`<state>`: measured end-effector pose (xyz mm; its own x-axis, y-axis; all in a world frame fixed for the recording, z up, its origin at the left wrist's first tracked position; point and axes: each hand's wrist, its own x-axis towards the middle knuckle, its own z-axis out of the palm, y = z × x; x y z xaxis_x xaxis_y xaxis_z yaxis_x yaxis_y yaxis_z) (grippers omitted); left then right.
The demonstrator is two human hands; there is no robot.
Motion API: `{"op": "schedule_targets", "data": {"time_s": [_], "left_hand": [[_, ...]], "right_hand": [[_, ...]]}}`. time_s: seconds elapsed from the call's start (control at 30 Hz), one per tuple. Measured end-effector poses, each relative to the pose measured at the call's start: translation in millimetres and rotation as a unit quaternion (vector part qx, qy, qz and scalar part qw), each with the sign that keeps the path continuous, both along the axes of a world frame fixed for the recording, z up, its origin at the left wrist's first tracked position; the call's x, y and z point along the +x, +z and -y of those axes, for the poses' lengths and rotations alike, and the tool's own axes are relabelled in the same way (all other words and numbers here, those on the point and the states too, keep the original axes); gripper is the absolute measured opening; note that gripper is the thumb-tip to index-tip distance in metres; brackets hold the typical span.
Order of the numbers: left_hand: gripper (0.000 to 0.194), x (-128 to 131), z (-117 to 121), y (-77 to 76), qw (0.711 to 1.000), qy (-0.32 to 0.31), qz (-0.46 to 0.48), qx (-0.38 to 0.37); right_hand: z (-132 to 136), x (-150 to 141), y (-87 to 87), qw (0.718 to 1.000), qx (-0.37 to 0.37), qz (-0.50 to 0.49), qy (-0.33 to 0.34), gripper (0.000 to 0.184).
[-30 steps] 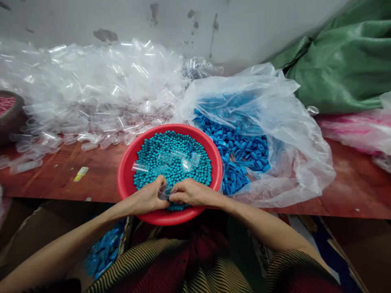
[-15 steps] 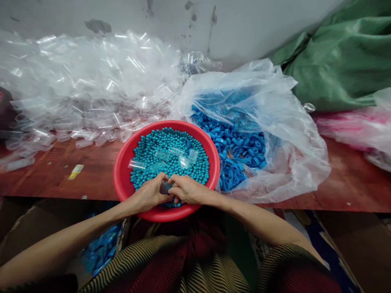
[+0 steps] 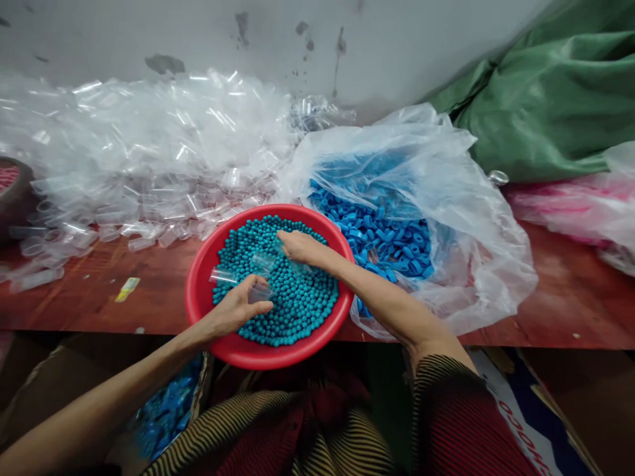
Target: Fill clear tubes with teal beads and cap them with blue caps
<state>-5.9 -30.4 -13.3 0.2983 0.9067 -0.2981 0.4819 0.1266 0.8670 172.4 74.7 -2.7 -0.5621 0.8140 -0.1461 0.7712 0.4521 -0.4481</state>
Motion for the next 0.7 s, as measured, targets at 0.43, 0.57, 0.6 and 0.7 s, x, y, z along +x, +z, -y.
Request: {"op": "schedule_targets", "data": {"time_s": [0.43,0.57,0.6,0.7], "left_hand": [[0.065,11,-2,4.5,0.961,0.144,0.199,-0.124],[0.053,6,1,7.4,0.959,0.035,0.200,-0.197],[0.048,4,0,5.9,0.966,0.005,0.176,-0.189],[0.051,3,0,-2.1,0.992,-0.035,0.046,-0.109]], "right_hand": [[94,-8,-12.5,0.969,-0.111,-0.208,-0.071,0.034],[99,-2,-1.8,0.995,-0.072,-0.046,0.047,0.040],[96,2,1.9,0.996,-0.060,-0.022,0.063,0.037],[79,14,7.7,0.997,0.019,0.046,0.062,0.029]]}}
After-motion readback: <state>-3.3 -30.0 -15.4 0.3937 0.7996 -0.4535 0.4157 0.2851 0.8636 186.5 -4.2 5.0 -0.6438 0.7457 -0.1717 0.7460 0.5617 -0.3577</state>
